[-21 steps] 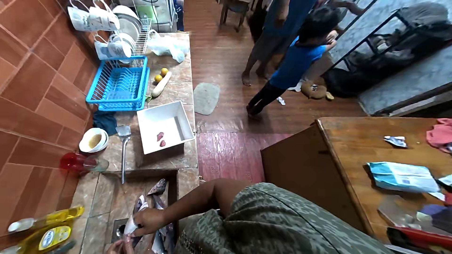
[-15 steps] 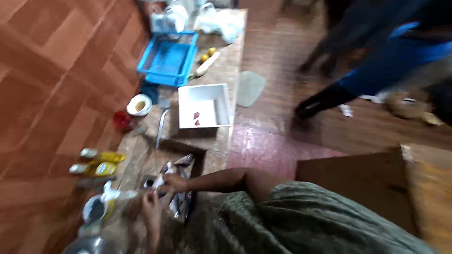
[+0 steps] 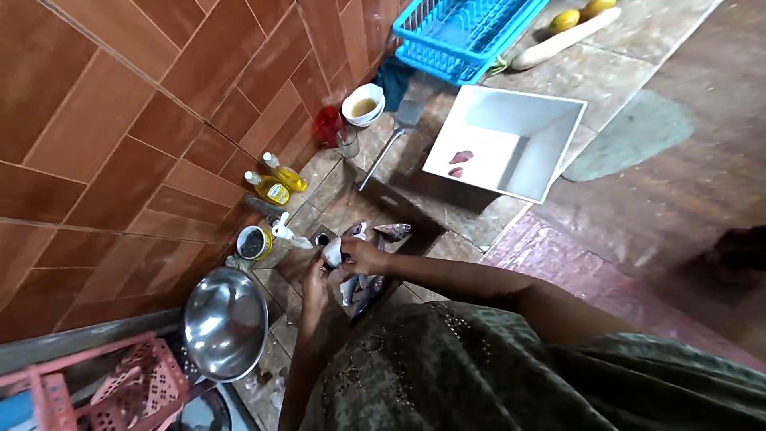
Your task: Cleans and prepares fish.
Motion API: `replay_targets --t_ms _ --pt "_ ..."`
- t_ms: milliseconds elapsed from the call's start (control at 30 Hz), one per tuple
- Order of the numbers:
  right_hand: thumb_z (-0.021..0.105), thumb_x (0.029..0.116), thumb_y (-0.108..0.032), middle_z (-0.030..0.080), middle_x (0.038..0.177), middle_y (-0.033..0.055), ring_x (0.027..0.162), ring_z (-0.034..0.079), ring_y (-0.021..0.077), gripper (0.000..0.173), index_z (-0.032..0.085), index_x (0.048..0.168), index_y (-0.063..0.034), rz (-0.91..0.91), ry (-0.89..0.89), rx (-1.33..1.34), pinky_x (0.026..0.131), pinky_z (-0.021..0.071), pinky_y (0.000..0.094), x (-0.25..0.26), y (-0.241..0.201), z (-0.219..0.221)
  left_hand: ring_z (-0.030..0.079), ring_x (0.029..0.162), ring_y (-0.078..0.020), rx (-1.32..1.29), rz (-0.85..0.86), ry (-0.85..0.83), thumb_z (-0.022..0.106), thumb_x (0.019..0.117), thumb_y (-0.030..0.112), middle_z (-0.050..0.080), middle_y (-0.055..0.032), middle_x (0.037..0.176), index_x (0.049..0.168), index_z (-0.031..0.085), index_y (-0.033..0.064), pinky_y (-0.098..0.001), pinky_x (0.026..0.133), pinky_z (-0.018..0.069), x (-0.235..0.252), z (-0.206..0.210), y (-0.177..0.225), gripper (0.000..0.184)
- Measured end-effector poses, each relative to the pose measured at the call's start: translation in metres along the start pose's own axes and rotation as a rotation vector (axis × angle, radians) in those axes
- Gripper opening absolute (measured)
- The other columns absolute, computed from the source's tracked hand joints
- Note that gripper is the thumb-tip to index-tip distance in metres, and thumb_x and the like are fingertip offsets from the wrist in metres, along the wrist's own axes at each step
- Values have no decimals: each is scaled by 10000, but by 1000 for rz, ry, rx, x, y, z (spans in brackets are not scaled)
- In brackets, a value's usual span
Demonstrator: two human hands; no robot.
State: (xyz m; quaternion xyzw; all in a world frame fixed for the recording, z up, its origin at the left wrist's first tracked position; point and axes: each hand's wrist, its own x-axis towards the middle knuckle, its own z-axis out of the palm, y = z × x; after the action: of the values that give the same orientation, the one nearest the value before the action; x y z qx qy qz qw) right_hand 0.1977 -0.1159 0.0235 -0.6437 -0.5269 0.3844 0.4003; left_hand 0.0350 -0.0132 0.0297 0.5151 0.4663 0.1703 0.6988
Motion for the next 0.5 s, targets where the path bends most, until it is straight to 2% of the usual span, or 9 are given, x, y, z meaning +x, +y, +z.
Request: replay_targets --t_ms 67,133,200,333,500 --pt "702 912 -147 595 1342 250 1204 613 373 334 677 1185 43 -57 -37 -29 1053 485 536 1 -2 -4 557 1244 -276 -86 -52 -10 300 1108 282 550 -193 1393 1415 485 -30 -470 1034 483 0 0 -1 475" --pt "674 917 -94 603 1312 252 1182 617 380 295 679 1181 38 -103 -64 -42 1030 495 540 3 -6 -7 551 1276 -285 -73 -79 -29 274 1115 441 532 -188 1433 1474 444 9 -487 1050 482 2 2 0 586" --pt "649 920 -62 623 1263 232 1170 616 368 264 693 1166 24 -138 -85 -55 1021 496 533 6 -7 -5 567 1271 -282 -39 -94 -51 249 1104 515 547 -181 1431 1492 437 38 -493 1041 495 2 4 -1 643" --pt "639 939 -48 615 1267 244 1176 609 384 238 695 1155 32 -138 -163 -97 1032 485 539 10 -7 0 655 1096 -264 -50 -104 -47 283 1111 481 645 -171 1252 1407 508 21 -459 922 564 2 6 -3 591" --pt "636 987 -152 562 1349 255 1166 613 421 261 684 1198 -6 -114 -295 -249 974 503 603 9 -15 0 675 833 -184 -33 -99 -43 316 1117 430 694 -103 977 1212 620 10 -373 748 587 0 7 -7 528"
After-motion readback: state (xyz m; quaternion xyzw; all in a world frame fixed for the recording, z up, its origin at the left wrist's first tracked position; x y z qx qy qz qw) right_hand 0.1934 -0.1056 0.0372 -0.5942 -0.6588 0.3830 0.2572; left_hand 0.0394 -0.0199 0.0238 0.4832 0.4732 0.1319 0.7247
